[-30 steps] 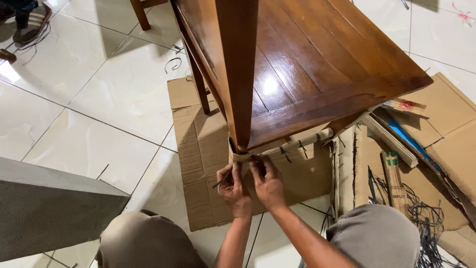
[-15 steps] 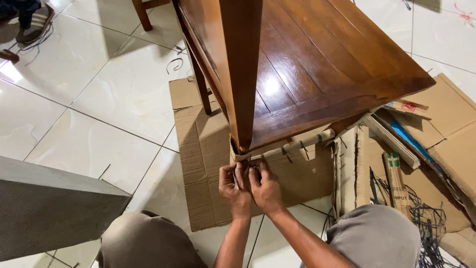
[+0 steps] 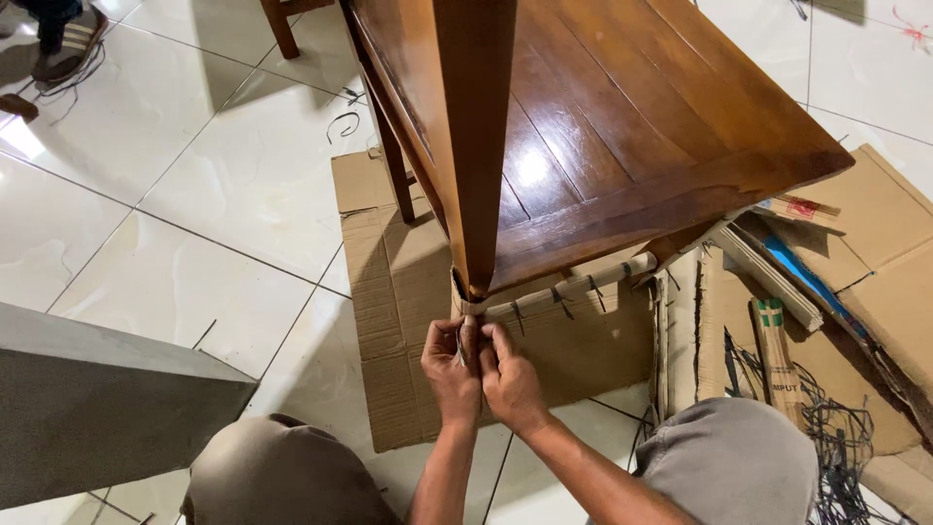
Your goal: Wrapping chair legs with protective paper and securing them with black ties
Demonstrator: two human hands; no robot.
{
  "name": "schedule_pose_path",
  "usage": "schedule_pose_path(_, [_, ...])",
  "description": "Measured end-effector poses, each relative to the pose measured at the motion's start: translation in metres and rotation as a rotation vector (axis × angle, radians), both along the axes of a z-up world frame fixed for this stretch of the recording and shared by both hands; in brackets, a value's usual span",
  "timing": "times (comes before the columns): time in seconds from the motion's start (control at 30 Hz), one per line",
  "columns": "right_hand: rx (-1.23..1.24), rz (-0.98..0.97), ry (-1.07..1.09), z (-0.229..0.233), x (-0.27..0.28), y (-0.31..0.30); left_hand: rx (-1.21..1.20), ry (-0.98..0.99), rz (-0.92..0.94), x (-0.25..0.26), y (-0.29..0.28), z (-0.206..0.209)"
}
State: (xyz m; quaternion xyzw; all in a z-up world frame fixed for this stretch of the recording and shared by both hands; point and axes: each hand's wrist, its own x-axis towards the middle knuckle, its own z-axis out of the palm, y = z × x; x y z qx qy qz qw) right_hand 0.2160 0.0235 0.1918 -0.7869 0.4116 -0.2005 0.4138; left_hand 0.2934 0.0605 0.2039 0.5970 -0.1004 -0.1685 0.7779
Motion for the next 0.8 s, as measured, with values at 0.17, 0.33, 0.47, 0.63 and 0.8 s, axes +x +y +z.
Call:
schedule_pose_path(0.17, [0.196,-0.069,-0.003,0.033,0.003,0.000,-0.002,0.042,-0.051,0.004,-0.002,-0.006])
schedule_pose_path(0.33, [0.203,-0.084,-0.033,0.039,-0.010,-0.005,0.112,-0.015,-0.020,0.005,-0.006,-0.004])
schedule_pose_path(0.47, [0.184,-0.040,-0.020,0.050,-0.014,-0.013,0.366,-0.183,0.078,0.001,-0.014,-0.010])
schedule_pose_path(0.63, [0.127,0.034,0.086,0.047,-0.029,-0.032,0.497,-0.219,0.137,-0.003,-0.023,-0.010])
schedule_pose_path(0.8, [0.042,0.096,0.230,0.087,-0.028,-0.037,0.502,-0.197,0.182,-0.009,-0.030,-0.012])
